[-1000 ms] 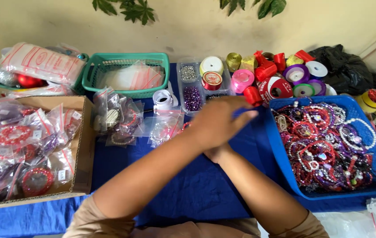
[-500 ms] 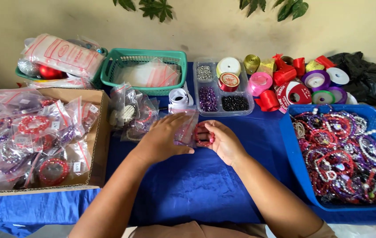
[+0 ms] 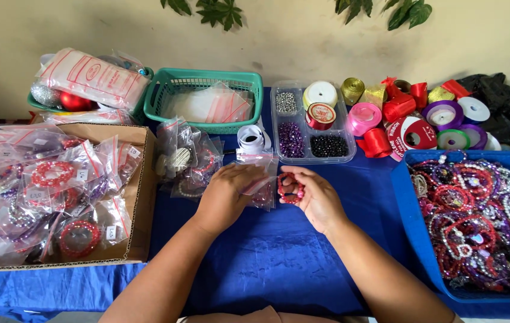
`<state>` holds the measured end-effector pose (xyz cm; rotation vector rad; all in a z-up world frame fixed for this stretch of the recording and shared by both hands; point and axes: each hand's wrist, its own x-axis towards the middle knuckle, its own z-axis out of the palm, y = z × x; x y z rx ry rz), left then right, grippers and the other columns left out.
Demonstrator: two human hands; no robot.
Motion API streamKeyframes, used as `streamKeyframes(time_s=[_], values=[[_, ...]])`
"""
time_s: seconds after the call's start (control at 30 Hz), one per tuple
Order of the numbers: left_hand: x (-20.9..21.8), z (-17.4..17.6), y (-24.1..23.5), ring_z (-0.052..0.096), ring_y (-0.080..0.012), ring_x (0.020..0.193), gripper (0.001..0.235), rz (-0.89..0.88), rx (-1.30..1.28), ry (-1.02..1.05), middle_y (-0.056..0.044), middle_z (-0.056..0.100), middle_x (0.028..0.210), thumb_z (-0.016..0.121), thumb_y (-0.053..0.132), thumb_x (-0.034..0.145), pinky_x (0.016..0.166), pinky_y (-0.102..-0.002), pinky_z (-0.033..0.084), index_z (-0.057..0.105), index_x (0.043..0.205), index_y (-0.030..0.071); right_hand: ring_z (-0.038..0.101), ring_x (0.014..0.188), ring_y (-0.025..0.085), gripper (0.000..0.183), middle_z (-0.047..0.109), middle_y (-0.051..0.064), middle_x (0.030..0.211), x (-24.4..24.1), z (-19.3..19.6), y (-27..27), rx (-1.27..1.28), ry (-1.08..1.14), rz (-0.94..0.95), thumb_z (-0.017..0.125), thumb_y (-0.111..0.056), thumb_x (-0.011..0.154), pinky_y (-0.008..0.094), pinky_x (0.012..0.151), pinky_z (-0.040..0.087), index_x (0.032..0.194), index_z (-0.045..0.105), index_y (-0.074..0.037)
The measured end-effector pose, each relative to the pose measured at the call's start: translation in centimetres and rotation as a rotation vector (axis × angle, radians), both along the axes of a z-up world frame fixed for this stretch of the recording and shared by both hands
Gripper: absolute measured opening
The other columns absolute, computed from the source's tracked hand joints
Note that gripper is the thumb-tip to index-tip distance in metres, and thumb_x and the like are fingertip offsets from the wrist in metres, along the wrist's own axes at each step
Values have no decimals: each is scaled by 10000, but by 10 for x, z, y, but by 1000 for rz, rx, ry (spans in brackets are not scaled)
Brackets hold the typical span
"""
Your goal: Packing handmade bracelets into small plastic ziplock bags for retail.
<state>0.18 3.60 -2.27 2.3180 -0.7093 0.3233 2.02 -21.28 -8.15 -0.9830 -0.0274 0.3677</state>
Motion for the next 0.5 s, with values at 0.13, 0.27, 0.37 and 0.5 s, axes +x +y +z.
streamKeyframes(time_s=[0.13, 0.27, 0.37, 0.5], values=[[-3, 3, -3, 646, -249, 1232, 457, 23, 29, -75, -45, 739, 1234, 716, 78, 760, 1110, -504, 395, 733, 1207, 174, 714, 869, 215, 315, 717, 140, 992, -8, 17, 3, -42, -102, -64, 508, -145, 1026, 411, 745, 614, 1284, 610, 4], [-3, 5, -4, 667, -214, 1203, 303, 47, -16, -118, -7, 764, 1161, 718, 91, 837, 1081, -472, 425, 764, 1117, 198, 716, 987, 203, 199, 715, 140, 1088, -20, 29, 7, -244, -347, -242, 515, -83, 1045, 373, 883, 584, 1217, 582, -8], [-3, 4, -6, 669, -218, 1201, 302, 60, -28, -111, -15, 767, 1150, 710, 81, 820, 1081, -470, 426, 769, 1097, 187, 658, 1145, 217, 155, 698, 158, 1170, -30, 36, 10, -405, -672, -269, 541, -47, 1064, 341, 1052, 508, 1195, 614, -8], [-3, 3, -7, 672, -225, 1183, 252, 75, -53, -108, -22, 770, 1117, 735, 124, 824, 1068, -471, 421, 762, 1069, 176, 604, 1151, 197, 107, 716, 136, 1204, -39, 43, 13, -599, -928, -278, 596, -13, 1054, 323, 1059, 514, 1132, 666, -31]])
